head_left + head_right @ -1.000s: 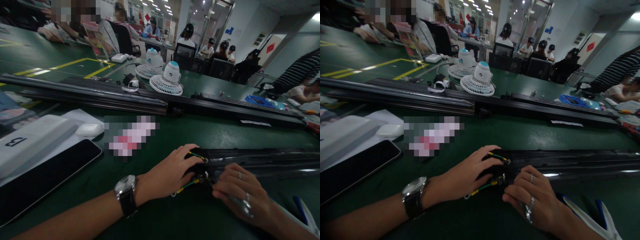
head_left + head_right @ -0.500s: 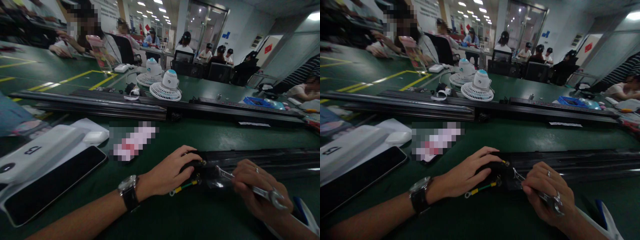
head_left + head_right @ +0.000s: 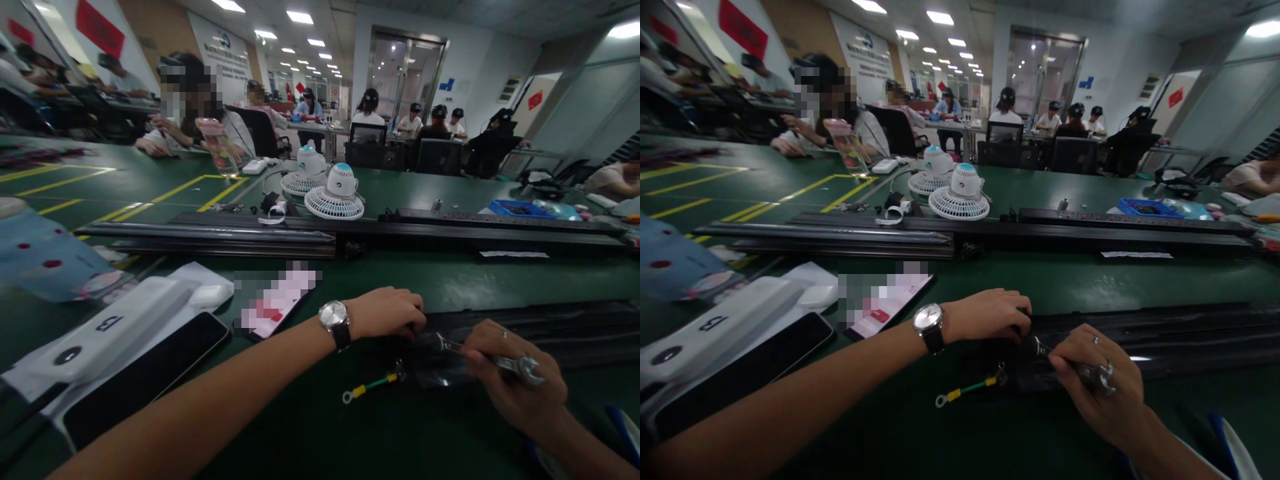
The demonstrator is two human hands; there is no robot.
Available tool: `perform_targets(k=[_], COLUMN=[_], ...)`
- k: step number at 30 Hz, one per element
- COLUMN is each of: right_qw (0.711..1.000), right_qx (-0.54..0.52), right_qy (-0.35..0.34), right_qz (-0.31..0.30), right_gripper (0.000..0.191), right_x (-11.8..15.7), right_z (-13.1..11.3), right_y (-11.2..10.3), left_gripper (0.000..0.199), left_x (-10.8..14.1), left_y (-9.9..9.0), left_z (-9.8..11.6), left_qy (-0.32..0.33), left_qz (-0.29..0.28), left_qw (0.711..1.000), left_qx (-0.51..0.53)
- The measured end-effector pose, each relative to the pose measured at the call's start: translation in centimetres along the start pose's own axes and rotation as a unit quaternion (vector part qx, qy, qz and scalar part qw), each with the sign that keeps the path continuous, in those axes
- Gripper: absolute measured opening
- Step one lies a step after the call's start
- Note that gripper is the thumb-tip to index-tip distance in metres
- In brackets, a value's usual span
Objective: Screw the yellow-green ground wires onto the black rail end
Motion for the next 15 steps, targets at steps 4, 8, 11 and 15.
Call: perform_targets(k=[4, 8, 11, 15], right_qw=[1.000, 1.000, 1.000, 0.996], right_qx=[0.020, 0.007, 0.007, 0.064], right_qy=[0.022, 0.016, 0.020, 0.049], right_qz=[-0.002, 0.000, 0.003, 0.027], right_gripper=[0.014, 0.014, 0.013, 0.011], right_x=[0.2, 0.4, 0.4, 0.1], right_z=[0.3, 0.6, 0.9, 1.2], right_y=[-0.2, -0.1, 0.0, -0.3], left_gripper=[0.007, 0.006, 0.007, 0.010], left_x=[0.0, -0.2, -0.4, -0.2], left_y=[0.1, -0.1, -0.1, -0.5], left_z=[0.2, 0.6, 0.7, 0.6], left_qy=[0.006, 0.009, 0.014, 0.006], left_qz=[-0.004, -0.014, -0.015, -0.028], left_qw=[1.000, 1.000, 1.000, 0.999], left_qx=[0.002, -0.005, -0.019, -0.016])
Point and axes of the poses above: each hand's wrist, its own x-axis away from the middle knuckle, its own y-axis out of the palm, z = x × y, the point moved 1 cm from there along -x, towards the middle knuckle, and after that the axes turned 9 degrees about -x, right-handed, at the moved point
